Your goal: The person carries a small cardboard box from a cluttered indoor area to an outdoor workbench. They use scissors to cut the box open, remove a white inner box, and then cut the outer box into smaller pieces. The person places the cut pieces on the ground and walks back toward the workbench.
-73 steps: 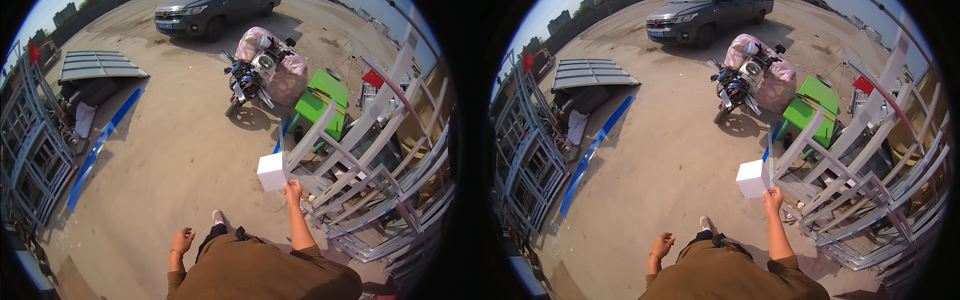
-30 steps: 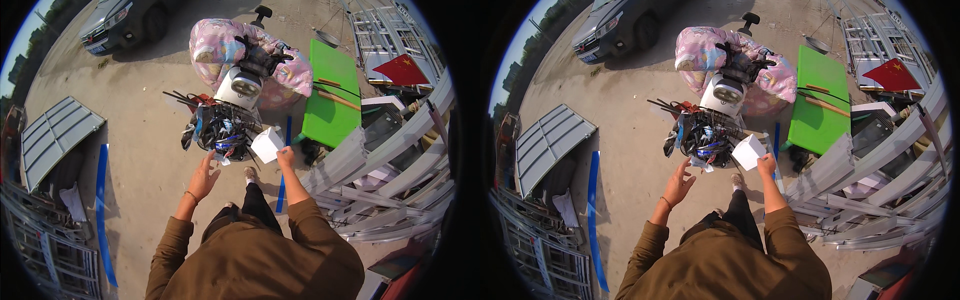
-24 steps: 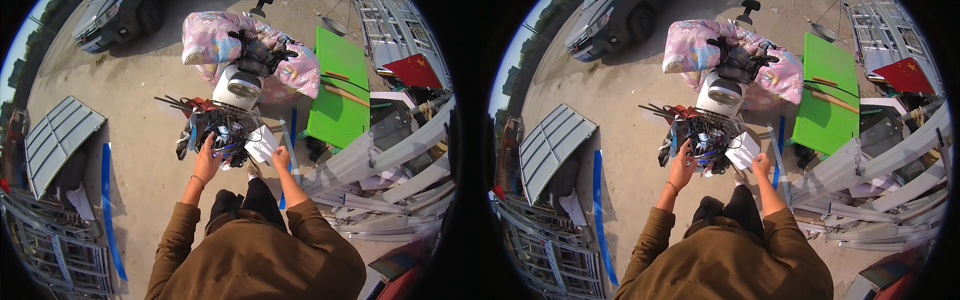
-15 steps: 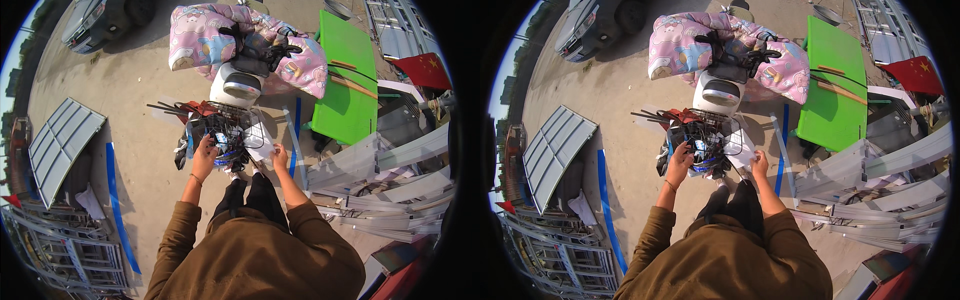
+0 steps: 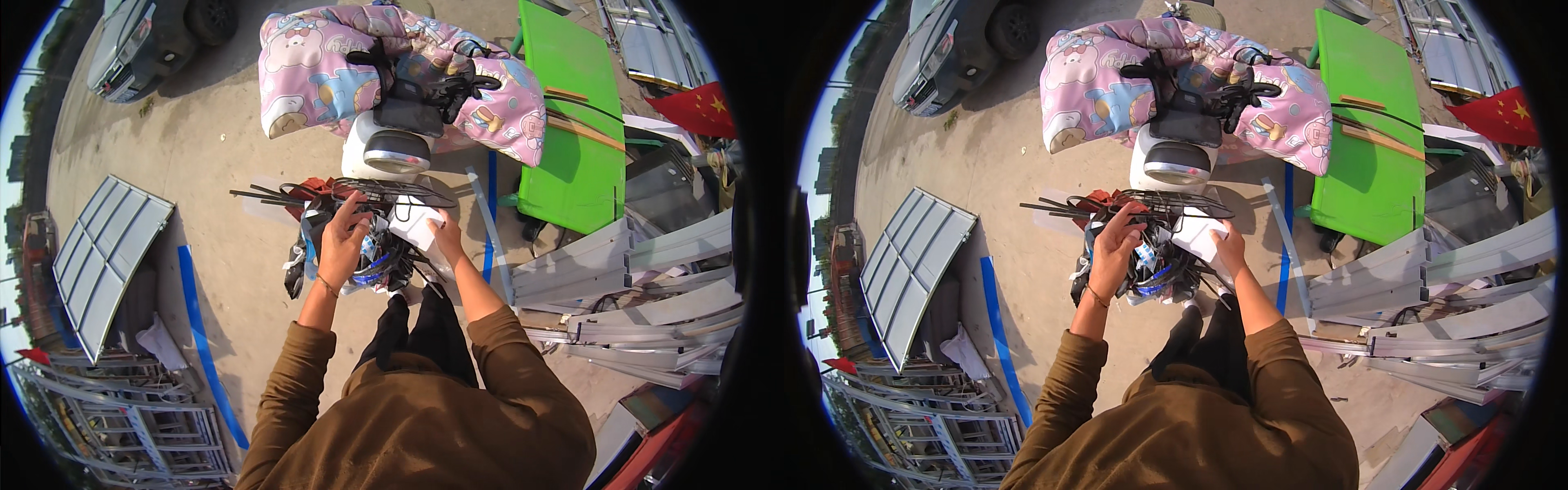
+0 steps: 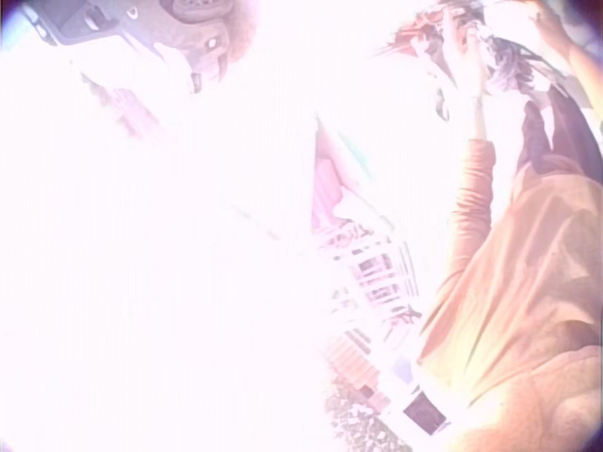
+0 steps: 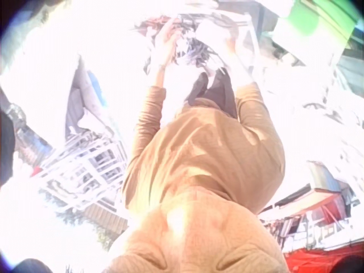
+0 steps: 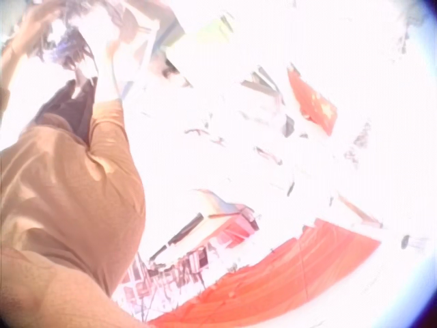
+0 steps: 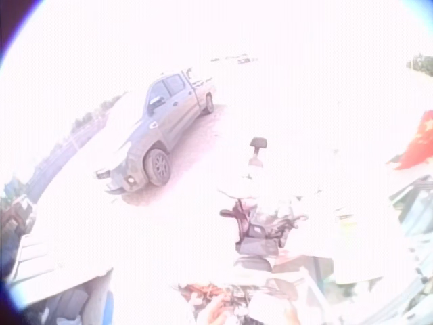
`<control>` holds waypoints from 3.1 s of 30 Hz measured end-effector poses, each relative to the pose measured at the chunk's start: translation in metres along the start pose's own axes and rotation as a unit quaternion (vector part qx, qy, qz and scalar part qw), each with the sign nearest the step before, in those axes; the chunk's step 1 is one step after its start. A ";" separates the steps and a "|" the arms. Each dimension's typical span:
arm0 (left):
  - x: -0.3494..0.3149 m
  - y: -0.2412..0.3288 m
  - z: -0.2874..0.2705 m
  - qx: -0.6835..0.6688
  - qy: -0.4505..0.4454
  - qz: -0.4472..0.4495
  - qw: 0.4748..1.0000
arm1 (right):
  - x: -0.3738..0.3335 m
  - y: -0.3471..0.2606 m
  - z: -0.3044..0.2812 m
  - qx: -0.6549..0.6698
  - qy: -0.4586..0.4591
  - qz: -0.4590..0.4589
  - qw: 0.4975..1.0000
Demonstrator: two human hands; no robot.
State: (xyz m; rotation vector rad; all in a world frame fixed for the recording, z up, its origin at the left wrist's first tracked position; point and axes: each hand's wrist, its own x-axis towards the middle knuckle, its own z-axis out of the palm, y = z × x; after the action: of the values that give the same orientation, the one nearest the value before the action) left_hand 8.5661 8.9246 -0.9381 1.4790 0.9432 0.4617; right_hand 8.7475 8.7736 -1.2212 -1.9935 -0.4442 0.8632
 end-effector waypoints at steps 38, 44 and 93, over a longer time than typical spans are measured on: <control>-0.055 -0.013 0.016 -0.009 0.038 -0.041 0.998 | 0.028 0.029 0.081 -0.276 -0.201 -0.112 0.933; -0.095 -0.032 0.003 0.017 0.028 -0.105 0.994 | -0.008 0.050 0.031 -0.277 -0.106 -0.221 0.929; -0.959 -0.258 -0.194 -0.468 0.774 -0.170 0.392 | -0.889 -0.133 0.670 -0.292 -0.677 -0.492 0.464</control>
State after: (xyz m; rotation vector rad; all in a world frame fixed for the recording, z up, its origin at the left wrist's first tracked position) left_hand 7.7859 8.2807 -0.9167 -0.7090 1.7674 1.7948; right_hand 7.6515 8.7100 -0.9935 -0.5555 -2.7329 1.3475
